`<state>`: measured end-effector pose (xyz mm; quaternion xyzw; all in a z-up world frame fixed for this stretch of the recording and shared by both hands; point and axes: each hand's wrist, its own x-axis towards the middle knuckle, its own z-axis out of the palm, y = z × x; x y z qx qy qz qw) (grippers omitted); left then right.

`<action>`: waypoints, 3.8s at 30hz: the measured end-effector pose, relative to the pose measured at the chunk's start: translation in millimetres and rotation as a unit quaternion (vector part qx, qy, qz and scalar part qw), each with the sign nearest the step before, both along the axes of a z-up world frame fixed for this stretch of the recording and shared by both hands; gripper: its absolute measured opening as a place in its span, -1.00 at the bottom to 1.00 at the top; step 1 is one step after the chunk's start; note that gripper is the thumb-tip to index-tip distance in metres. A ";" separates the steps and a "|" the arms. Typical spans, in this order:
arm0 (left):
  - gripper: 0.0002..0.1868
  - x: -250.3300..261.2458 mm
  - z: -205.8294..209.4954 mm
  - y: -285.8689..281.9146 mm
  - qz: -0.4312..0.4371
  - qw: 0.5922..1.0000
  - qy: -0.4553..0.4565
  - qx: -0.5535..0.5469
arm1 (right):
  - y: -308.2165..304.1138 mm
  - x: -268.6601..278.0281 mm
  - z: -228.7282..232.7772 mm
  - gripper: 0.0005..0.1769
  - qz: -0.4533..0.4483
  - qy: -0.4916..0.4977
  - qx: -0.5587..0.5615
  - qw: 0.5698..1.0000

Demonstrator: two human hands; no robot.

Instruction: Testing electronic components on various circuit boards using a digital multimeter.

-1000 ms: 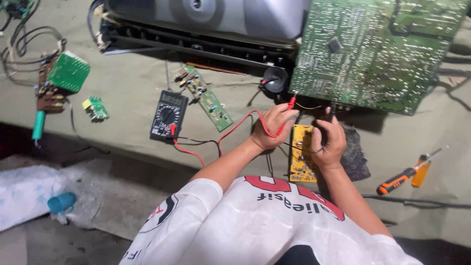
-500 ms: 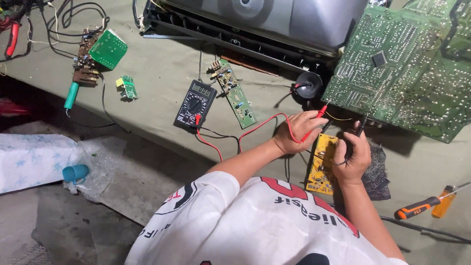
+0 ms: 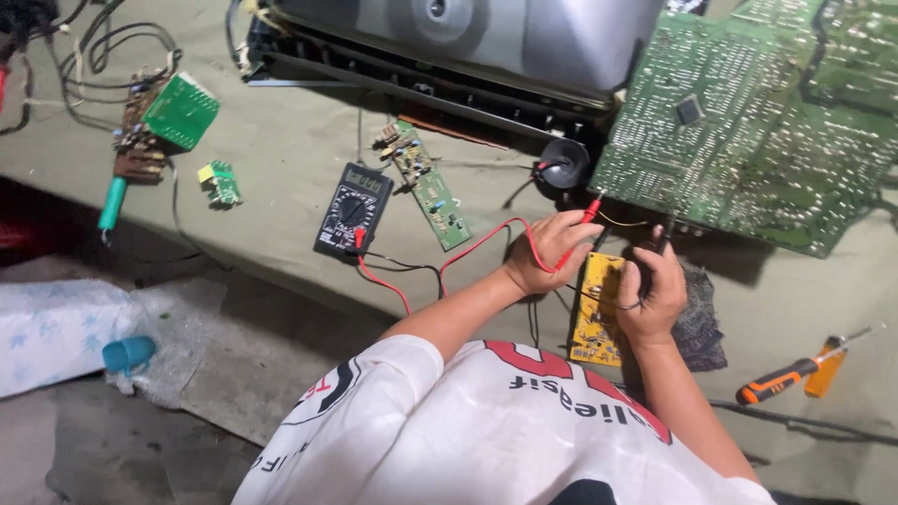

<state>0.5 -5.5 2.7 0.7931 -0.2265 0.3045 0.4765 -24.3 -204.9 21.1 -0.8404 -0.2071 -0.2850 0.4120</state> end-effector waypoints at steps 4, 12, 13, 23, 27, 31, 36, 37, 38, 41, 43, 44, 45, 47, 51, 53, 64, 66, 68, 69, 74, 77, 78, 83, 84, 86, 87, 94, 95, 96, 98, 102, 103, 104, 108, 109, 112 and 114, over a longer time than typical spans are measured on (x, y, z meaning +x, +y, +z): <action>-0.66 1.2 -5.7 3.2 -0.009 1.000 -0.004 0.016 | -8.6 0.3 -15.9 -0.77 -0.021 0.000 0.002 1.000; -0.66 0.4 5.8 5.3 -0.018 0.999 0.005 0.026 | -2.0 2.8 -2.4 -0.79 -0.020 -0.008 0.019 1.000; -0.66 0.5 4.8 5.3 -0.022 0.999 0.005 0.025 | -2.1 2.7 -1.9 -0.79 -0.024 -0.008 0.019 0.999; -0.67 -0.3 -3.4 4.0 -0.004 0.999 0.011 0.042 | -2.4 3.0 -6.9 -0.80 -0.023 0.000 0.027 0.999; -0.67 0.1 -2.1 4.2 -0.006 0.999 0.008 0.039 | -2.0 3.0 -5.0 -0.80 -0.022 0.000 0.022 1.000; -0.67 -0.8 2.2 4.8 -0.007 0.999 0.004 0.036 | -2.8 1.0 -4.2 -0.78 -0.016 -0.001 0.014 1.000; -0.67 -0.3 0.8 6.9 -0.007 1.000 0.013 0.022 | 17.7 -0.8 18.1 -0.80 0.022 0.012 0.032 0.999; -0.67 -0.4 -1.2 7.2 -0.007 1.000 0.014 0.021 | 22.7 1.8 17.6 -0.80 0.022 0.013 0.032 0.999; -0.67 0.2 -2.9 7.6 -0.007 1.000 0.013 0.017 | 27.8 4.7 17.2 -0.79 0.032 0.004 0.026 0.999; -0.68 1.3 -1.6 7.8 -0.003 1.000 0.009 0.008 | 38.4 14.9 16.4 -0.79 0.055 -0.012 0.022 0.998; -0.69 1.8 1.5 8.9 0.001 1.000 0.008 0.003 | 43.4 19.8 16.8 -0.80 0.068 -0.018 0.024 0.997; -0.69 1.7 2.8 9.4 0.000 1.000 0.008 -0.001 | 45.1 20.9 17.4 -0.80 0.076 -0.016 0.029 0.997; -0.69 2.0 3.8 9.9 -0.002 1.000 0.008 -0.006 | 46.6 22.3 17.6 -0.80 0.083 -0.014 0.033 0.996; -0.68 1.8 5.4 10.0 -0.004 1.000 0.012 -0.011 | 47.4 23.0 16.2 -0.80 0.088 -0.010 0.034 0.995; -0.66 1.1 4.6 10.2 -0.016 0.999 0.025 -0.021 | 45.3 24.1 9.3 -0.79 0.098 0.001 0.037 0.994; -0.66 1.5 7.0 10.7 -0.016 0.999 0.025 -0.019 | 44.7 24.7 6.2 -0.79 0.097 0.005 0.036 0.995; -0.61 0.2 10.8 8.3 -0.003 0.999 0.027 -0.031 | 43.5 24.5 12.2 -0.79 0.119 0.011 0.018 0.993; -0.61 0.5 6.0 7.4 -0.001 0.999 0.018 -0.028 | 46.1 24.2 18.2 -0.78 0.109 0.005 0.007 0.994; -0.61 -0.3 0.6 6.8 0.006 0.999 0.020 -0.031 | 45.2 23.5 18.1 -0.78 0.118 0.005 0.003 0.993; -0.61 0.0 -1.9 6.4 0.004 0.999 0.020 -0.036 | 44.6 23.7 18.3 -0.78 0.118 0.004 -0.002 0.993; -0.62 -0.4 1.2 4.8 0.012 0.999 0.021 -0.035 | 41.6 23.7 5.2 -0.79 0.125 0.010 -0.003 0.992; -0.63 1.0 6.1 4.5 0.015 0.999 0.019 -0.032 | 43.4 23.6 13.2 -0.79 0.126 0.009 0.003 0.992; -0.64 0.7 6.8 4.3 0.014 0.999 0.019 -0.032 | 43.7 22.6 15.6 -0.79 0.127 0.007 0.007 0.992; -0.65 1.4 8.5 5.0 0.011 0.999 0.022 -0.032 | 44.2 22.6 13.0 -0.80 0.122 0.003 0.006 0.992; -0.65 1.9 9.4 5.6 0.008 0.999 0.022 -0.033 | 44.4 22.7 13.6 -0.80 0.121 0.005 0.004 0.993; -0.65 1.6 8.0 5.2 0.010 0.999 0.021 -0.034 | 46.2 22.6 15.5 -0.81 0.122 0.004 0.008 0.992; -0.64 1.6 7.3 4.6 0.011 0.999 0.021 -0.036 | 46.8 22.7 16.4 -0.81 0.123 0.003 0.011 0.992; -0.64 2.7 4.8 7.0 0.002 1.000 0.011 -0.022 | 46.3 22.4 15.8 -0.82 0.115 -0.009 0.009 0.993; -0.64 2.7 2.5 7.0 0.002 1.000 0.016 -0.021 | 46.3 22.6 15.7 -0.83 0.113 -0.011 0.007 0.994; -0.63 2.8 0.3 7.3 0.000 1.000 0.021 -0.019 | 46.7 22.5 15.6 -0.84 0.110 -0.012 0.005 0.994; -0.63 2.3 1.5 8.8 -0.007 1.000 0.019 -0.020 | 47.7 22.0 15.6 -0.85 0.102 -0.015 0.006 0.995; -0.65 0.2 8.8 8.8 -0.026 0.999 0.020 -0.023 | 42.4 23.5 0.6 -0.83 0.086 -0.025 -0.010 0.996; -0.65 0.9 5.2 9.7 -0.044 0.999 0.016 -0.027 | 44.0 25.5 1.5 -0.83 0.069 -0.029 -0.016 0.997; -0.65 0.7 1.2 10.0 -0.034 0.999 0.016 -0.011 | 44.9 24.3 1.9 -0.82 0.074 -0.026 -0.017 0.997; -0.65 1.3 -16.0 12.0 -0.022 0.999 0.021 0.018 | 43.6 25.0 -6.9 -0.82 0.076 -0.020 0.007 0.997; -0.65 1.0 -17.2 10.8 -0.046 0.999 0.020 0.017 | 43.4 23.5 -7.7 -0.82 0.052 -0.021 0.005 0.998; -0.63 3.0 -14.5 13.2 -0.050 0.998 0.034 0.022 | 46.3 24.9 -7.1 -0.83 0.049 -0.022 0.038 0.998; -0.61 3.1 -5.8 15.7 -0.033 0.998 0.029 0.036 | 48.0 24.5 -3.1 -0.83 0.048 -0.022 0.046 0.998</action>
